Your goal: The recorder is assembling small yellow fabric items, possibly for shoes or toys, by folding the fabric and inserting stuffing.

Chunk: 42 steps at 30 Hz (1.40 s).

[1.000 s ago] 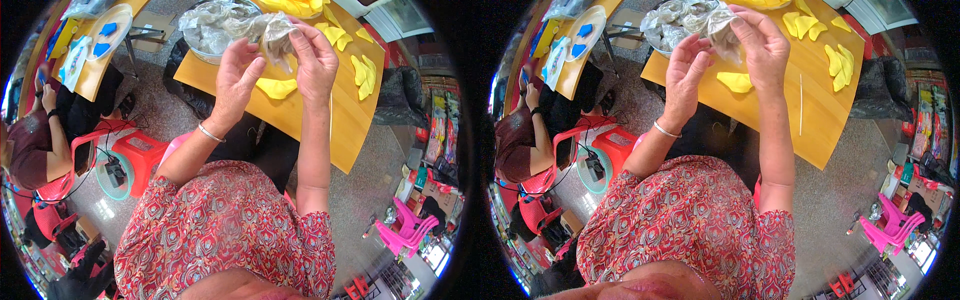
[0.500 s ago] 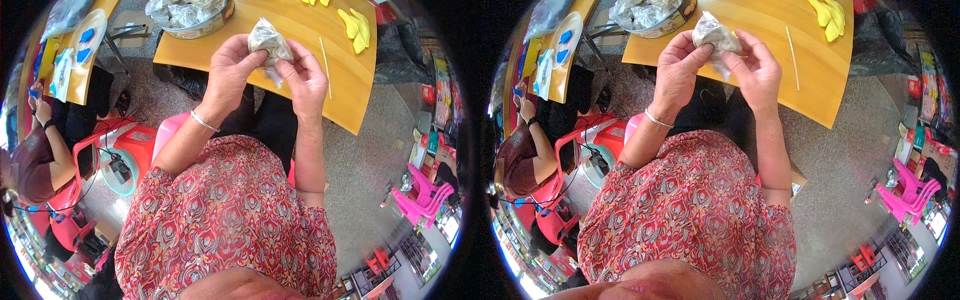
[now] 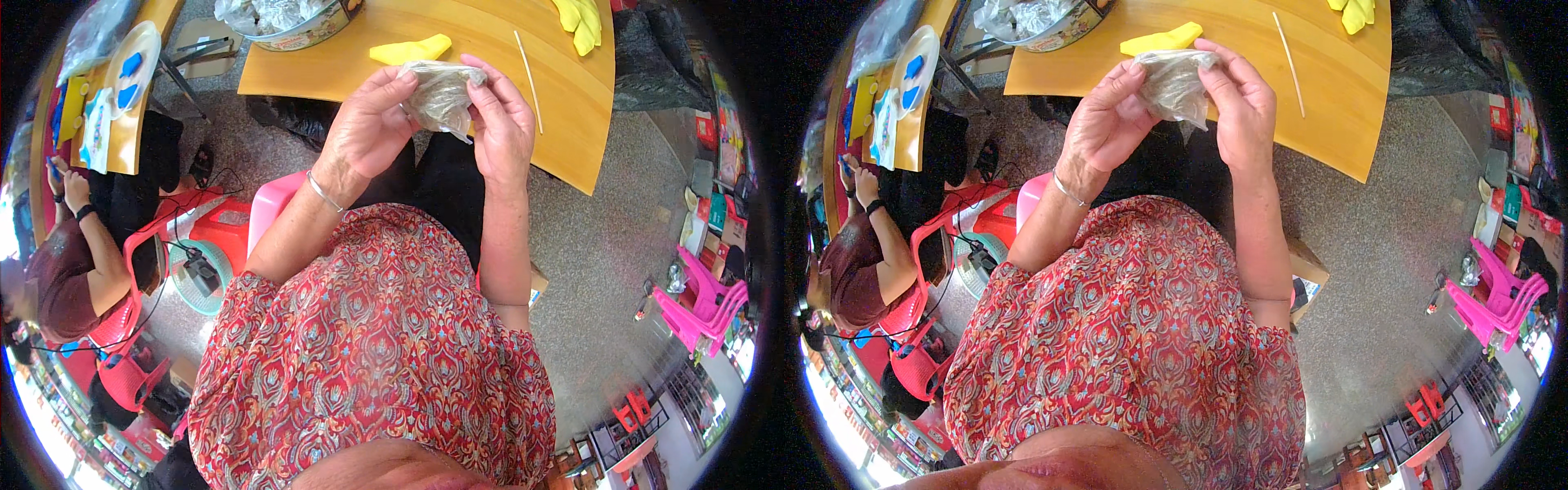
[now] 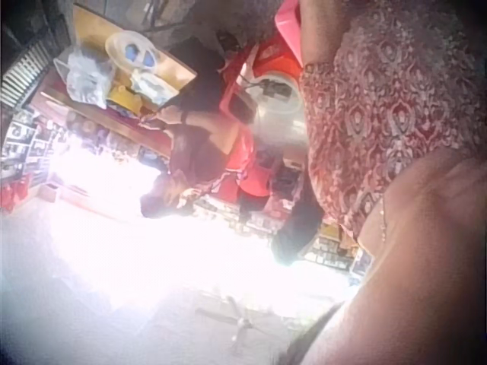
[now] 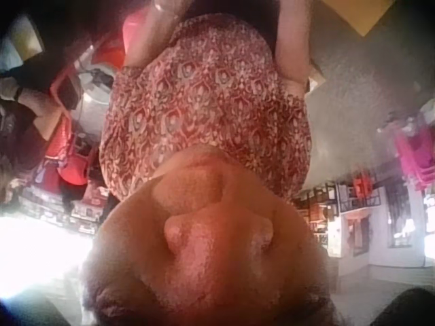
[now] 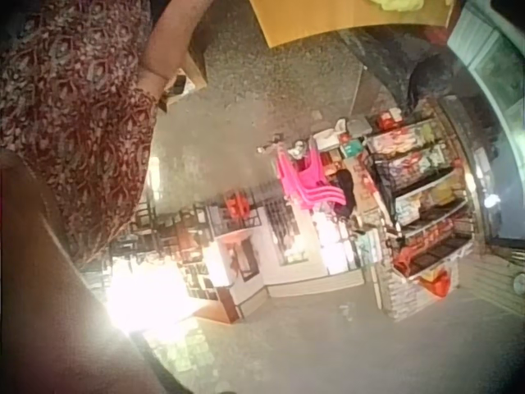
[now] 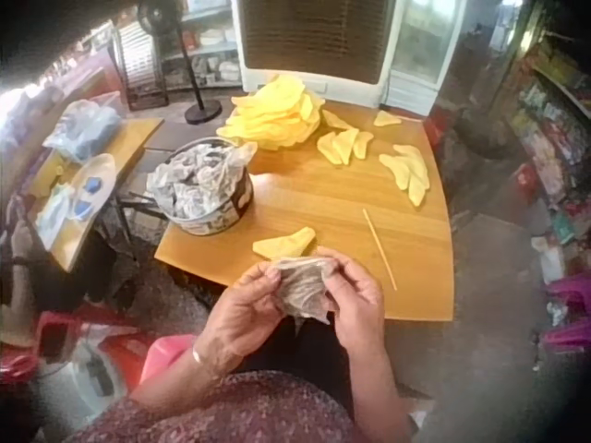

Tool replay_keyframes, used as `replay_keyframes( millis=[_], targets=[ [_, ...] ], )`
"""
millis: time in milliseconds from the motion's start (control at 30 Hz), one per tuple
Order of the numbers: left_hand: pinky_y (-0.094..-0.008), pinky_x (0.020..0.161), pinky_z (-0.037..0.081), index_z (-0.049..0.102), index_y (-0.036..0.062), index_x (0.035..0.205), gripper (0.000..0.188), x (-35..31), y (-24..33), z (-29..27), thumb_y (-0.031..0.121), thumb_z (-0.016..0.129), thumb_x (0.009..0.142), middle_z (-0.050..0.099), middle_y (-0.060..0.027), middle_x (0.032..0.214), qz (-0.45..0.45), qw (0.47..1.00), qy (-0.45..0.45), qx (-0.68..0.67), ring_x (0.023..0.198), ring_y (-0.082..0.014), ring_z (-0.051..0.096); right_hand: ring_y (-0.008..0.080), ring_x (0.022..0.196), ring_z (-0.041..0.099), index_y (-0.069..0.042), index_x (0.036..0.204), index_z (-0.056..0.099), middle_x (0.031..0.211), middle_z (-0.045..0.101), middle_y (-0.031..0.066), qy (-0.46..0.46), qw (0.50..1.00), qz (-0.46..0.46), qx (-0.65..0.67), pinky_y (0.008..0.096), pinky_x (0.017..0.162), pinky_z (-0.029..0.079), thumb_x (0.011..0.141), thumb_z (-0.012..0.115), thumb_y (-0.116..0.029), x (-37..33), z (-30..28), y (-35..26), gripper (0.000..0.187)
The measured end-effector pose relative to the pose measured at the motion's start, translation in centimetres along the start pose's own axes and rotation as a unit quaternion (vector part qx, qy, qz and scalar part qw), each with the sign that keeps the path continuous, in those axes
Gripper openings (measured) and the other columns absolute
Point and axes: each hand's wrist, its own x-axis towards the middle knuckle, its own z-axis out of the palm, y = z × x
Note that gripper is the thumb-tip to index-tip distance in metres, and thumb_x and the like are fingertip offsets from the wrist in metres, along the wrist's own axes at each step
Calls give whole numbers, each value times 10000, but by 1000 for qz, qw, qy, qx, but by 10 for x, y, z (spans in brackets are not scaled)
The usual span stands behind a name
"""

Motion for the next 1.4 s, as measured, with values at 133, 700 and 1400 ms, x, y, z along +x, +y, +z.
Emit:
replay_keyframes(
  millis=[133,700,1400],
  targets=[
    [-389,939,464,525,7,1205,354,-3,-2,9,215,570,923,604,-88,1158,-33,998,26,-40,1069,-202,581,150,938,609,61,1129,589,1033,639,107,66,975,107,185,290,837,497,947,543,-178,3,-5,8,304],
    [-424,1003,428,480,44,1227,366,-1,-27,18,54,596,880,574,-83,1183,-2,983,-8,-182,1118,-220,550,114,906,589,52,1152,586,1006,647,83,3,984,178,30,239,814,465,860,696,-260,-14,-25,-11,441],
    [-477,1000,426,399,49,1336,647,0,-38,12,562,356,945,525,-137,1288,-167,964,-85,-191,1195,-262,515,78,778,584,26,993,651,870,650,26,72,981,-8,-182,220,704,487,895,638,-135,-14,-30,-28,190]
  ],
)
